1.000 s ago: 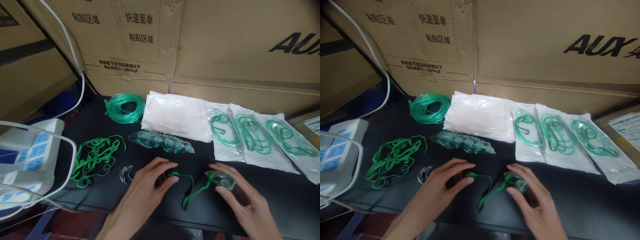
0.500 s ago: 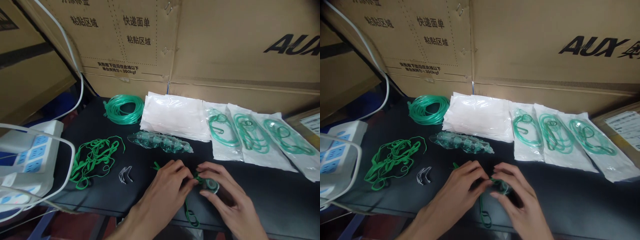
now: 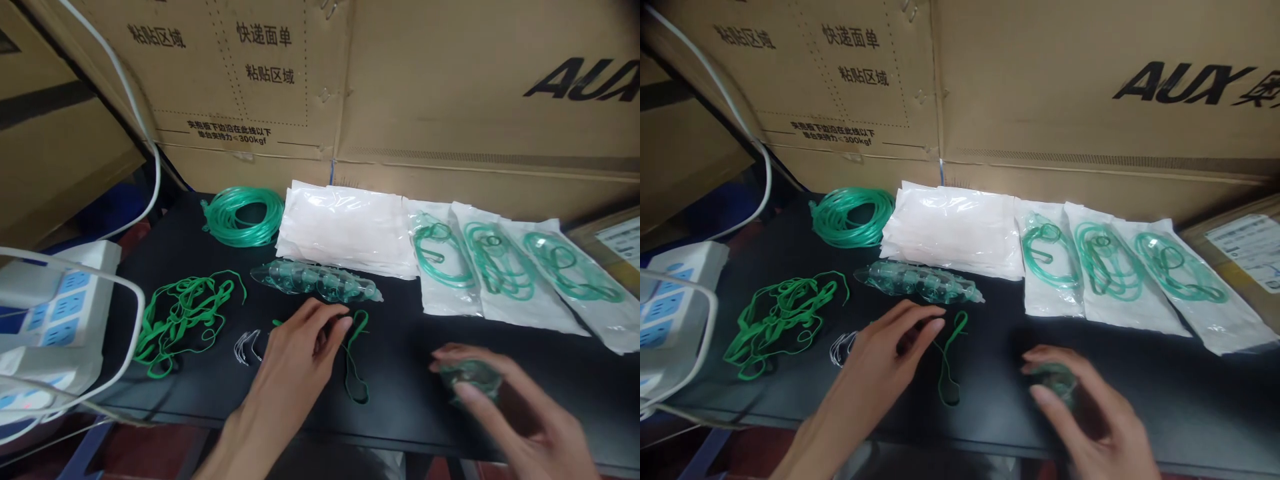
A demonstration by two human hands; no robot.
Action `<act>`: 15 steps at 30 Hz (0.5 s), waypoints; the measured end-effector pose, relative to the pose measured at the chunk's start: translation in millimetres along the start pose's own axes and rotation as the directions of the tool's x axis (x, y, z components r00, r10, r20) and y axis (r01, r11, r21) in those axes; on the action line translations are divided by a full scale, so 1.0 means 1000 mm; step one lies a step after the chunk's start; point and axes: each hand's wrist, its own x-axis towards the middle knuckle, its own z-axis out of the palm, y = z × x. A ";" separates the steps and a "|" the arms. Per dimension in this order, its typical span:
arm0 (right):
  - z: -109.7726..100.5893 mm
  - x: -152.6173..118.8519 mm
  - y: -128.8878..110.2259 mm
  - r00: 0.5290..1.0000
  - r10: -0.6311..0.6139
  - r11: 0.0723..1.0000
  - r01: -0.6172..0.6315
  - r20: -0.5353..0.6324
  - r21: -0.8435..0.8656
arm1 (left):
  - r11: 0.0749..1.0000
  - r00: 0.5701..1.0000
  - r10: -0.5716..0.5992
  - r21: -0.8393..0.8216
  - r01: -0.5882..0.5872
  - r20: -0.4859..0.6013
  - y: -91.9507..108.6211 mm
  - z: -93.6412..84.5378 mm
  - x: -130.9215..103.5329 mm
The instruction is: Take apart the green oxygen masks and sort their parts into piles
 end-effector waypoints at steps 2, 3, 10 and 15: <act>0.011 0.003 -0.012 0.991 -0.071 0.997 0.067 0.112 0.032 | 0.993 0.997 0.072 0.094 -0.073 0.016 -0.001 -0.011 -0.005; 0.015 0.005 -0.016 0.986 -0.090 0.995 0.084 0.141 0.048 | 0.983 0.990 0.120 0.135 -0.128 0.071 -0.002 -0.016 -0.007; 0.022 0.010 -0.019 0.978 -0.126 0.991 0.115 0.165 0.075 | 0.830 0.886 0.261 0.379 -0.409 0.384 -0.008 -0.021 -0.008; 0.019 0.003 -0.018 0.974 -0.184 0.980 0.173 0.132 0.095 | 0.785 0.877 0.325 0.416 -0.459 0.355 0.002 -0.001 0.011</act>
